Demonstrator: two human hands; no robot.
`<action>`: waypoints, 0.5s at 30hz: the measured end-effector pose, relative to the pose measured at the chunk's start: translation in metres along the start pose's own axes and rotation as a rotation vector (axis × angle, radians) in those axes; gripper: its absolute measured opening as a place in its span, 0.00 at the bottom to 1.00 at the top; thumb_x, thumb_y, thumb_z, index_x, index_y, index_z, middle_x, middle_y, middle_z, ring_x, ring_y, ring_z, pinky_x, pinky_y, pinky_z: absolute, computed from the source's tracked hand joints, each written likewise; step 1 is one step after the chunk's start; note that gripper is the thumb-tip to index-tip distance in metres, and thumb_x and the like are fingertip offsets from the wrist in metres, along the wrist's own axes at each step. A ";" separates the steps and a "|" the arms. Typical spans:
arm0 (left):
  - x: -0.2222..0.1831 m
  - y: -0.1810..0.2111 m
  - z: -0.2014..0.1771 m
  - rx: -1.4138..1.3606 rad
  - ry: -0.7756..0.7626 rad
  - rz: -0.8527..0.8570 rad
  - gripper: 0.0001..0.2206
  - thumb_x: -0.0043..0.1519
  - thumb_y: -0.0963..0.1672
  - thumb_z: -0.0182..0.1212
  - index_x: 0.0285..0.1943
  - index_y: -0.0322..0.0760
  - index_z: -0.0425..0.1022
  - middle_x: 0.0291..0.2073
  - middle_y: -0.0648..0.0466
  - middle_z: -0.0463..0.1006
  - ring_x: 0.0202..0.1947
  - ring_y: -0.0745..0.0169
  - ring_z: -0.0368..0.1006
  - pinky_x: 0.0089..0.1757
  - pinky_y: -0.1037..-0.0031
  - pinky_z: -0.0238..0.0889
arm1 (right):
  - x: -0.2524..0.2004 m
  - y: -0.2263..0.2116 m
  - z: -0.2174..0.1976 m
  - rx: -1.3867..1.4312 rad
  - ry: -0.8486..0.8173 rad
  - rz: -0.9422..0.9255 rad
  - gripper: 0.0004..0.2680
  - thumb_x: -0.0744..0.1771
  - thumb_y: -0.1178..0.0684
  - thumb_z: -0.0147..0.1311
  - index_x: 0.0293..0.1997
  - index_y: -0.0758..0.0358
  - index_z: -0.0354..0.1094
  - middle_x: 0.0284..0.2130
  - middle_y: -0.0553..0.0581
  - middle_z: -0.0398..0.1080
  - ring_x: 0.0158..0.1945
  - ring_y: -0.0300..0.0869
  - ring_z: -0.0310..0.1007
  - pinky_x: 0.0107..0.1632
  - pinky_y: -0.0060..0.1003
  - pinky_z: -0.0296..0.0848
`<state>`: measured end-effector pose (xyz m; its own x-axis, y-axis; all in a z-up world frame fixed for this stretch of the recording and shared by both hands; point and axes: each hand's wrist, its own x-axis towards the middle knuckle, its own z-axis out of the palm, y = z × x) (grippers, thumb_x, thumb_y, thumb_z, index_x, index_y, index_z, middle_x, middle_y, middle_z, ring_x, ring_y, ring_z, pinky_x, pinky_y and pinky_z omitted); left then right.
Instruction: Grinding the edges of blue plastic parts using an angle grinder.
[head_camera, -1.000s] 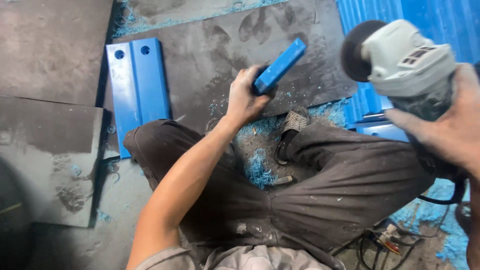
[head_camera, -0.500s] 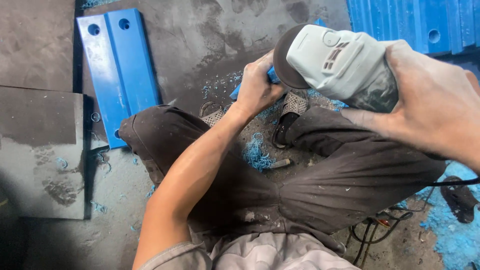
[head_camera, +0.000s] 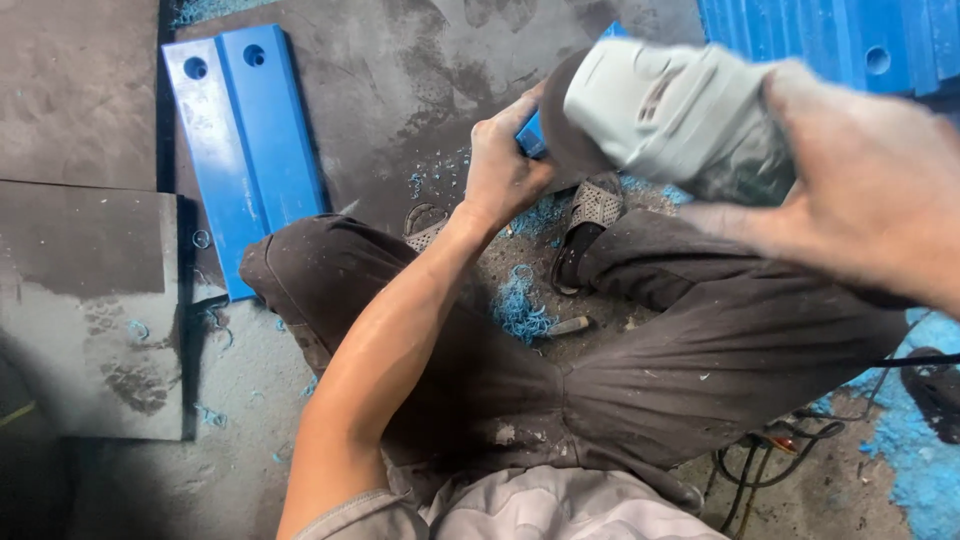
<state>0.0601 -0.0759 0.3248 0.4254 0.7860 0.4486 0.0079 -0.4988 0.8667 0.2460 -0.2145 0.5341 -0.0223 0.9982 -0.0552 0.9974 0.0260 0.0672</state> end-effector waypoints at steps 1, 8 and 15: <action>-0.003 -0.001 0.000 -0.011 0.012 0.019 0.26 0.57 0.40 0.74 0.66 0.33 0.73 0.52 0.41 0.83 0.54 0.54 0.83 0.54 0.68 0.75 | 0.002 0.001 0.000 0.002 -0.029 0.012 0.32 0.58 0.35 0.70 0.58 0.73 0.64 0.38 0.70 0.76 0.38 0.55 0.80 0.44 0.46 0.79; -0.002 -0.011 0.004 0.041 0.022 0.061 0.28 0.55 0.39 0.70 0.68 0.33 0.71 0.54 0.40 0.81 0.55 0.50 0.82 0.54 0.66 0.74 | 0.008 -0.011 -0.012 0.058 0.089 -0.043 0.29 0.59 0.41 0.69 0.57 0.74 0.64 0.39 0.72 0.76 0.40 0.56 0.80 0.44 0.46 0.78; -0.004 -0.009 0.003 0.050 0.005 0.022 0.23 0.56 0.39 0.69 0.63 0.33 0.74 0.51 0.43 0.84 0.50 0.53 0.85 0.53 0.67 0.77 | 0.015 -0.016 -0.014 0.107 0.186 -0.222 0.27 0.58 0.45 0.68 0.56 0.75 0.65 0.41 0.73 0.74 0.42 0.56 0.79 0.44 0.46 0.77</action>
<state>0.0609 -0.0755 0.3147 0.4214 0.7762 0.4690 0.0434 -0.5338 0.8445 0.2292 -0.1989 0.5456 -0.2427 0.9618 0.1268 0.9681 0.2485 -0.0319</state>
